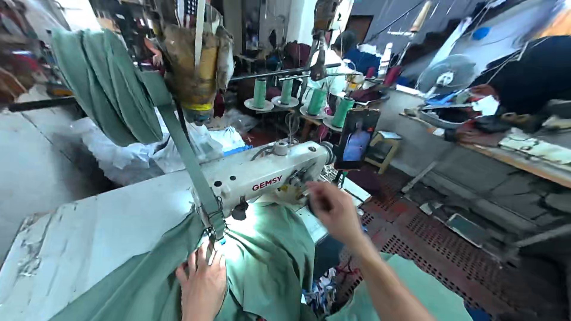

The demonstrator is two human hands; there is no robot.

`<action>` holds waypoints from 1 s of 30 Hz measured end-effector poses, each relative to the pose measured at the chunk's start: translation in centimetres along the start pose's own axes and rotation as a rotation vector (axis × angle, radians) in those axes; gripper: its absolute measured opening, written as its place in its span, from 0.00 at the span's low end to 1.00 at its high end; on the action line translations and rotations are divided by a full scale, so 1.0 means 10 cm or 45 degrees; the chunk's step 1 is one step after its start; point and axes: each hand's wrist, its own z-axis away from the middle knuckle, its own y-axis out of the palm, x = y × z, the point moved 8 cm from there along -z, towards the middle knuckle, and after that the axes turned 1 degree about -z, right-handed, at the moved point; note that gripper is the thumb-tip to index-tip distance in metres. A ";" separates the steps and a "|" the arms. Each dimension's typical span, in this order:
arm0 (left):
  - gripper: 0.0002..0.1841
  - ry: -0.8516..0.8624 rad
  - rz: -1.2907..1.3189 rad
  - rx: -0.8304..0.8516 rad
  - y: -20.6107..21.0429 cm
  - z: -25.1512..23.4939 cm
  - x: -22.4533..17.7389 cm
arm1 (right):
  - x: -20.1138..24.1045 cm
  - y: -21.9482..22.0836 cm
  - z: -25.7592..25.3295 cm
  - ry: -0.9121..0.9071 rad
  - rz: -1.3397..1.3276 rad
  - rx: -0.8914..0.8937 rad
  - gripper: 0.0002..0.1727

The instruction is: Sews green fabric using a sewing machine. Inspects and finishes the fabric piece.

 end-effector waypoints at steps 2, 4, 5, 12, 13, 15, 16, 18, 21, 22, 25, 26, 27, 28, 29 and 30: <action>0.20 -0.015 0.002 -0.002 0.03 0.02 0.00 | -0.31 -0.57 -0.25 0.136 0.294 -0.129 0.24; 0.20 -0.029 0.025 0.013 0.04 0.03 0.00 | -0.53 -0.89 -0.49 0.263 0.477 -0.137 0.31; 0.20 -0.034 0.027 0.015 0.03 0.04 0.00 | -0.59 -0.98 -0.59 0.301 0.522 -0.116 0.34; 0.19 -0.051 0.022 -0.009 0.02 0.07 0.02 | -0.75 -0.92 -0.81 0.414 0.584 0.019 0.42; 0.19 -0.046 0.024 -0.018 0.03 0.07 0.02 | -0.76 -0.88 -0.77 0.427 0.596 0.037 0.42; 0.19 -0.042 0.049 -0.015 0.03 0.07 0.02 | -0.78 -0.81 -0.65 0.440 0.611 0.074 0.42; 0.20 -0.037 0.063 -0.013 0.04 0.07 0.03 | -0.78 -0.78 -0.56 0.431 0.608 0.083 0.41; 0.20 -0.036 0.064 -0.028 0.04 0.07 0.04 | -0.75 -0.72 -0.36 0.398 0.602 0.091 0.38; 0.21 -0.035 0.062 -0.047 0.04 0.07 0.03 | -0.67 -0.67 -0.06 0.328 0.563 0.048 0.35; 0.21 -0.031 0.057 -0.053 0.04 0.07 0.03 | -0.65 -0.64 0.03 0.327 0.537 0.042 0.34; 0.21 -0.029 0.044 -0.047 0.05 0.07 0.03 | -0.62 -0.55 0.23 0.315 0.472 0.044 0.33; 0.21 -0.030 0.045 -0.042 0.05 0.07 0.04 | -0.62 -0.51 0.28 0.323 0.452 0.057 0.33; 0.21 -0.029 0.046 -0.042 0.06 0.07 0.04 | -0.63 -0.48 0.32 0.330 0.440 0.074 0.33; 0.22 -0.031 0.043 -0.040 0.06 0.07 0.04 | -0.63 -0.44 0.34 0.336 0.427 0.090 0.33; 0.22 -0.031 0.039 -0.040 0.06 0.07 0.04 | -0.63 -0.40 0.36 0.333 0.420 0.101 0.34; 0.22 -0.030 0.035 -0.041 0.06 0.07 0.04 | -0.63 -0.37 0.36 0.327 0.414 0.107 0.33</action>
